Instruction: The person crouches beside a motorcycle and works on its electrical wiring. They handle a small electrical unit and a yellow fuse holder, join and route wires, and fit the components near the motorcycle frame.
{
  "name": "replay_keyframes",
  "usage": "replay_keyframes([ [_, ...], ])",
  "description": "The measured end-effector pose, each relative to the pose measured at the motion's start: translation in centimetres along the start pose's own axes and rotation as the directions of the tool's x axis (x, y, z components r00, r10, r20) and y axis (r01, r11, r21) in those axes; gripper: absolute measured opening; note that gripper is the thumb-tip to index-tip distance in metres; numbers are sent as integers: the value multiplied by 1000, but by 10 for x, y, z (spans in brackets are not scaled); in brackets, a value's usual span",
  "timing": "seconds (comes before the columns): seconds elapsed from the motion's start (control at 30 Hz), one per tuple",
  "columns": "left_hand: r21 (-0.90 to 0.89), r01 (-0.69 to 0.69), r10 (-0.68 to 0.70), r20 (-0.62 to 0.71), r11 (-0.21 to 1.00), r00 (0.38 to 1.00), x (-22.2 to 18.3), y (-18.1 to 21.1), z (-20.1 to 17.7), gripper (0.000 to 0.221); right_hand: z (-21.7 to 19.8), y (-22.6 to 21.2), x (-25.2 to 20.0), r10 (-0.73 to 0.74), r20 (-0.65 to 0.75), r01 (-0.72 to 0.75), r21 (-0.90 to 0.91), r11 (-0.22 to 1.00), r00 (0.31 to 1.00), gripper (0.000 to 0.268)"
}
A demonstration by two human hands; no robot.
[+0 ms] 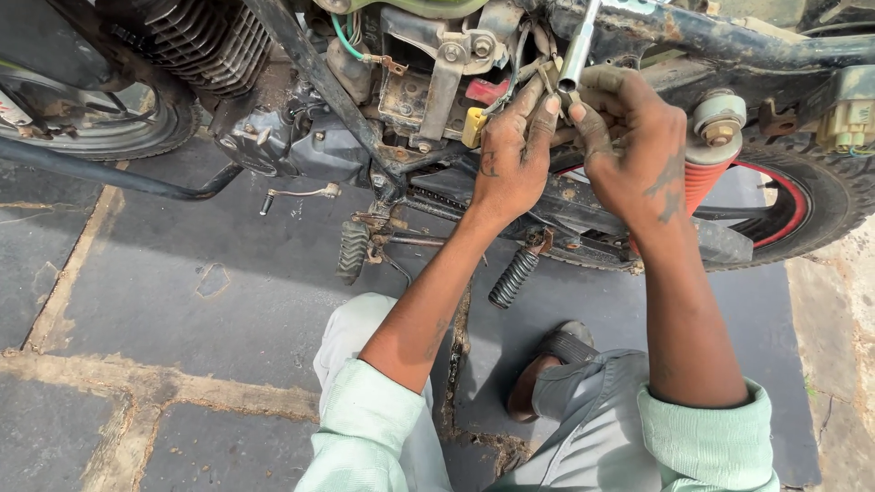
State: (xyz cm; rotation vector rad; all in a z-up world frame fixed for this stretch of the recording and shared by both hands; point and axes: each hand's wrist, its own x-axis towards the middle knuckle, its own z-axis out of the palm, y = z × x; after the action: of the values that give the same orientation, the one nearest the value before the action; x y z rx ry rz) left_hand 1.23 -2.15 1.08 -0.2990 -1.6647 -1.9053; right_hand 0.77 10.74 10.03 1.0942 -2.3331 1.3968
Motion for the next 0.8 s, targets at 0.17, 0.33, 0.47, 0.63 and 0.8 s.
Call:
replay_keyframes([
  [0.17,56,-47,50,-54,997,997,-2,-1,7,43,7,-17,-7,-427,-86,316,-545,777,900,18],
  [0.33,-81,-39,34,-57,996,998,-1,-7,9,35,-2,2,-5,-240,-166,180,-311,933,957,14],
  [0.47,-170,-61,56,-34,984,998,0,-9,6,35,-9,18,-1,-157,-159,125,-192,973,975,18],
  [0.63,-248,-38,43,15,968,999,1,-19,2,42,-10,20,1,27,-152,-23,30,999,988,10],
  [0.8,-395,37,-12,66,918,998,1,-14,-2,47,-14,28,-2,-29,-137,34,28,999,990,11],
])
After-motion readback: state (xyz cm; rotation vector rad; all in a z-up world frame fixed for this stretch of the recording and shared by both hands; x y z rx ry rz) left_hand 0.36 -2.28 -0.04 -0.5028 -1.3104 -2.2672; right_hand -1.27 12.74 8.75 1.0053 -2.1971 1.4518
